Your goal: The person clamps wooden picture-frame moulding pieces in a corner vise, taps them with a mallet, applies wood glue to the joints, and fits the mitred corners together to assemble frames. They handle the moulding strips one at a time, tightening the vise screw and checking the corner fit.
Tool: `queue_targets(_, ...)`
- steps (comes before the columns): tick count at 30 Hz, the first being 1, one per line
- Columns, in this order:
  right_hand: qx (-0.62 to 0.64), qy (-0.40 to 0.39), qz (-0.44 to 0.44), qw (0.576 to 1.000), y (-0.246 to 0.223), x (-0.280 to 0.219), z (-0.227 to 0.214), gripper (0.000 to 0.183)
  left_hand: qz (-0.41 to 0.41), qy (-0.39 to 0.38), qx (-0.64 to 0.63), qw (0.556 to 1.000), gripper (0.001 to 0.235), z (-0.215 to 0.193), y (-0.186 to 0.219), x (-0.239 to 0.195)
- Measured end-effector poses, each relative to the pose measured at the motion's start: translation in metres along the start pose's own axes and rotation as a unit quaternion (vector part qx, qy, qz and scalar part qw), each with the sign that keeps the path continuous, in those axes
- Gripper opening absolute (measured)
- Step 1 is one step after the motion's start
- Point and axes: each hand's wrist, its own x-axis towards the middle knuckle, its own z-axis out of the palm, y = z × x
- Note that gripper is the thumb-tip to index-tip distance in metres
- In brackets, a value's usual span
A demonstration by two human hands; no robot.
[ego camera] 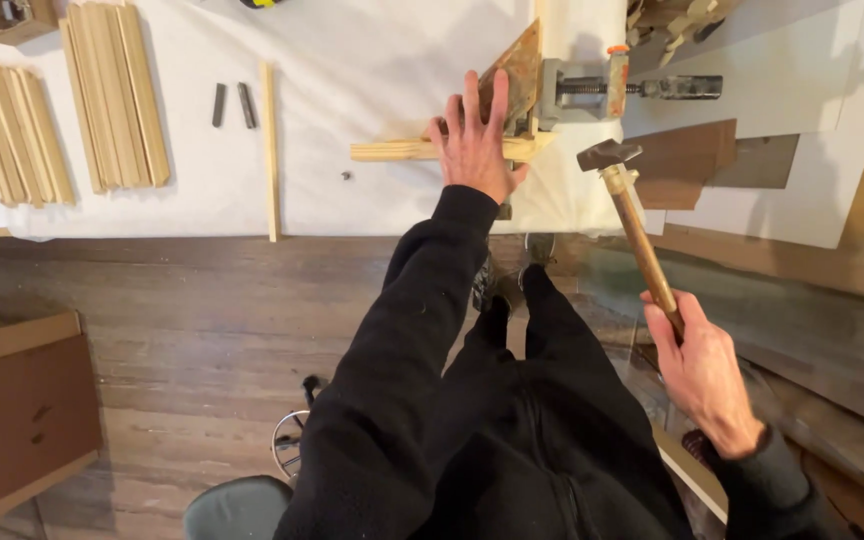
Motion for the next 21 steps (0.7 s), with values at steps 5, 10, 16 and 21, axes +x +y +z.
queue_targets(5, 0.028, 0.041, -0.096, 0.994, -0.006, 0.001, 0.007, 0.034, -0.021, 0.023, -0.010, 0.999, 0.137, 0.007, 0.008, -0.002)
queue_targets(10, -0.053, 0.039, -0.114, 0.991, 0.035, 0.038, 0.047, 0.022, -0.025, 0.023, -0.048, 0.998, 0.141, 0.019, 0.008, -0.004)
queue_targets(16, 0.004, 0.028, -0.023, 0.999, -0.011, 0.044, 0.036, 0.024, -0.012, 0.049, -0.054, 0.997, 0.143, 0.025, 0.004, -0.003)
queue_targets(21, -0.114, 0.034, -0.100, 0.988, 0.041, 0.072, 0.058, 0.026, -0.024, 0.033, -0.046, 0.998, 0.143, 0.019, 0.009, 0.005)
